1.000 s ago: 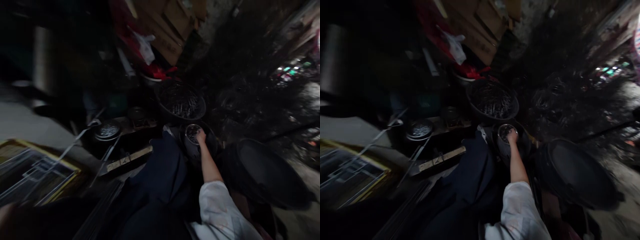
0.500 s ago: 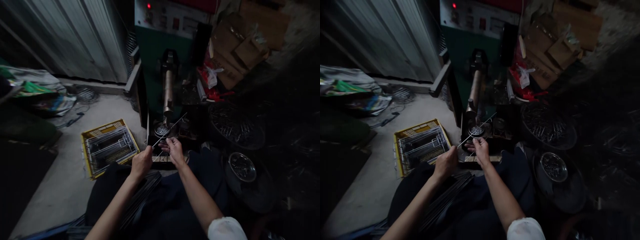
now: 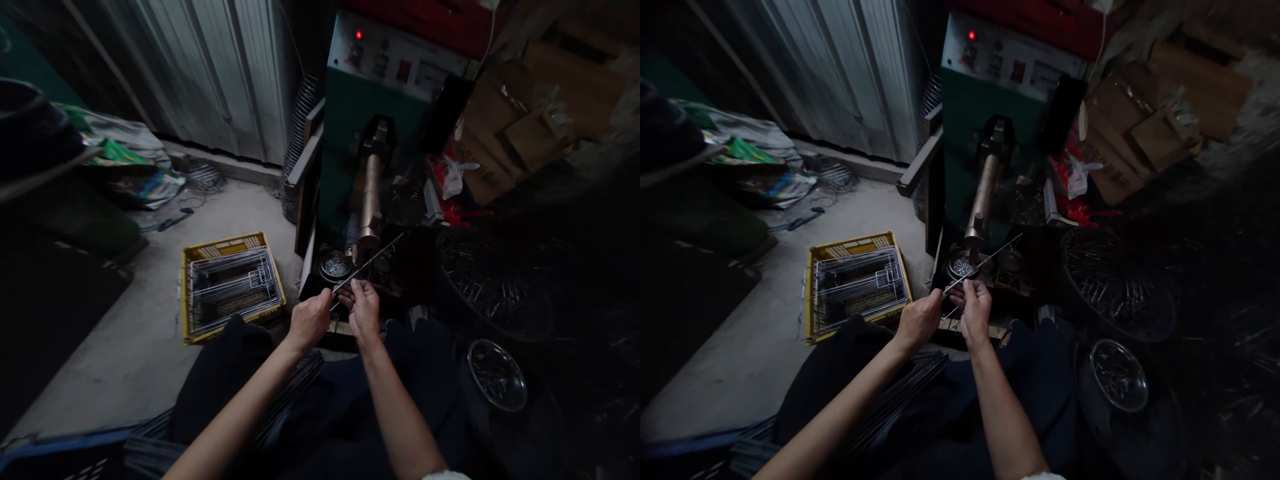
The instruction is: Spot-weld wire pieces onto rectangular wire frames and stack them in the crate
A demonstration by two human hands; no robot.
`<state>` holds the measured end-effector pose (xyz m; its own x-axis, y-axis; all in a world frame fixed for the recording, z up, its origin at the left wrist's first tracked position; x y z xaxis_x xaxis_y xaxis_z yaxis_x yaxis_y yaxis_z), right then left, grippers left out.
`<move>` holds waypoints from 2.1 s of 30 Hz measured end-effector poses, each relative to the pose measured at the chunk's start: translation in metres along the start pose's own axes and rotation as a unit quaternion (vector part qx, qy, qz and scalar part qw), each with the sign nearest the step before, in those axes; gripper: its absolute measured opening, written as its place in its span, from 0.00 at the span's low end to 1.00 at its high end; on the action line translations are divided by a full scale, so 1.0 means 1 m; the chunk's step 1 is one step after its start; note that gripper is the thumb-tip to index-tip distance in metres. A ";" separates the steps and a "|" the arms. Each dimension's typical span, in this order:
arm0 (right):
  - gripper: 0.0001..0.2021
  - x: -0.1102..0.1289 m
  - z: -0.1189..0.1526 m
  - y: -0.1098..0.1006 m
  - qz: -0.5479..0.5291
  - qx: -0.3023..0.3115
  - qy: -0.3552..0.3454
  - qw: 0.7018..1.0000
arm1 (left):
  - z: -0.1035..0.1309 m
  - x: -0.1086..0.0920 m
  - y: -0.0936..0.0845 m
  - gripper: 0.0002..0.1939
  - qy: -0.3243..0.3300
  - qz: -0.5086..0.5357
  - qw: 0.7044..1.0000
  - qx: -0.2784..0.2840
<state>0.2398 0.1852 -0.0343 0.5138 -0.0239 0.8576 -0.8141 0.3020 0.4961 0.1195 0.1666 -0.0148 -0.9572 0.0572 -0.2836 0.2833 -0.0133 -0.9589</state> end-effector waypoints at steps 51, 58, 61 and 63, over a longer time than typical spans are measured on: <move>0.17 0.027 -0.041 -0.016 0.070 -0.046 -0.074 0.994 | -0.055 -0.025 -0.009 0.15 0.045 0.025 0.998 -0.027; 0.15 -0.016 0.020 -0.043 0.215 0.027 -0.038 0.976 | -0.050 -0.012 -0.016 0.13 0.085 0.046 0.995 -0.036; 0.15 -0.061 0.065 -0.059 0.310 0.135 0.026 0.941 | -0.036 0.015 -0.017 0.12 0.102 0.058 0.993 -0.031; 0.15 -0.091 0.094 -0.069 0.348 0.199 0.088 0.912 | -0.027 0.047 -0.014 0.11 0.090 0.065 0.993 -0.026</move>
<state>0.2243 0.0766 -0.1336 -0.1572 0.2045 0.9662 -0.9754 -0.1852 -0.1195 0.0724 0.1963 -0.0143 -0.8875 0.2355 -0.3960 0.4116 0.0190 -0.9112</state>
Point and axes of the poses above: each hand's wrist, its own z-axis away from the middle knuckle, its own y-axis out of the palm, x = y × z, the point moved 7 cm from there along -z, towards the middle knuckle, and after that the axes turned 8 degrees about -y, right-handed, at the moved point
